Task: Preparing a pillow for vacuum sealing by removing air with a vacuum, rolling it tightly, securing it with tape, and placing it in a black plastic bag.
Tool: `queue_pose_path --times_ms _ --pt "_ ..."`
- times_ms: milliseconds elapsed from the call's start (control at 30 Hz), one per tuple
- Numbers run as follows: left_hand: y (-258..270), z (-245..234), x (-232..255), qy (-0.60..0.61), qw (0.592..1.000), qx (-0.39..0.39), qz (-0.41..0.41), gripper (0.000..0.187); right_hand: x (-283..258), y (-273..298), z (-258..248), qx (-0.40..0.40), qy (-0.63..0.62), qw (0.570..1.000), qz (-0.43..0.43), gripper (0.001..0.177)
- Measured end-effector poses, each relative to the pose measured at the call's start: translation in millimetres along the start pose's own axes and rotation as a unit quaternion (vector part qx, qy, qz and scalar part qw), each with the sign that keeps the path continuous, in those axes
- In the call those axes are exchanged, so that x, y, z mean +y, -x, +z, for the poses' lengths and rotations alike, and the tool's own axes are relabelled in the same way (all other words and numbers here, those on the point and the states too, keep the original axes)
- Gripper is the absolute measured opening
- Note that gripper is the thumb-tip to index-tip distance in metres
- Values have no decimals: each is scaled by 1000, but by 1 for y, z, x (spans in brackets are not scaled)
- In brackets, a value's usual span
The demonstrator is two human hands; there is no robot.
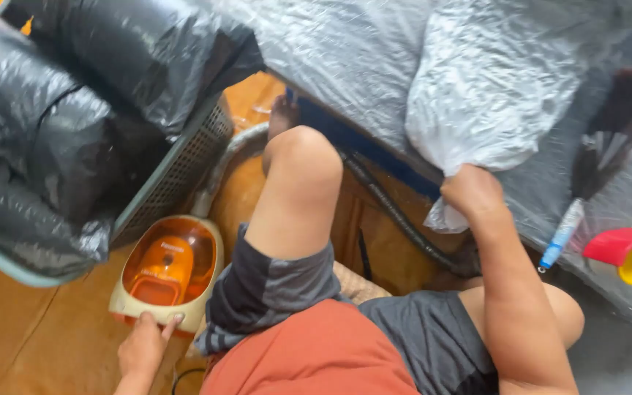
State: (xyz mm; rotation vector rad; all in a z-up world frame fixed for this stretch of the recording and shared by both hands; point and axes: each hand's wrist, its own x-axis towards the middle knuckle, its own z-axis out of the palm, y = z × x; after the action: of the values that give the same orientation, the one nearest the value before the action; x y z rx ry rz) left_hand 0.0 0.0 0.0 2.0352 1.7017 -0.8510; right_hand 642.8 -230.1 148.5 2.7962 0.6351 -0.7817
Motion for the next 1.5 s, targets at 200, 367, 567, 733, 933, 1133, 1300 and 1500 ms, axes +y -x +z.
queue_pose_path --times_ms 200,367,567,733,933,1133,1300,1500 --pt "-15 -116 102 -17 991 -130 40 62 -8 6 -3 -24 -63 998 18 38" --pt "76 -280 287 275 875 247 313 30 -2 3 6 18 -87 996 -22 33" --pt "68 -283 525 437 795 35 420 56 33 -3 25 149 -228 958 -91 39" --pt "128 -281 598 479 768 -249 345 112 52 8 8 175 -281 939 -98 37" --pt "136 -261 629 574 657 -380 307 98 57 4 24 231 -238 939 -93 33" --pt "155 -263 622 665 609 -277 332 68 71 14 33 256 -195 946 -33 42" --pt "245 -285 578 435 654 105 610 102 29 65 -28 258 -323 908 -71 36" --pt "192 -235 609 210 487 192 826 64 14 71 -76 24 -384 923 22 63"
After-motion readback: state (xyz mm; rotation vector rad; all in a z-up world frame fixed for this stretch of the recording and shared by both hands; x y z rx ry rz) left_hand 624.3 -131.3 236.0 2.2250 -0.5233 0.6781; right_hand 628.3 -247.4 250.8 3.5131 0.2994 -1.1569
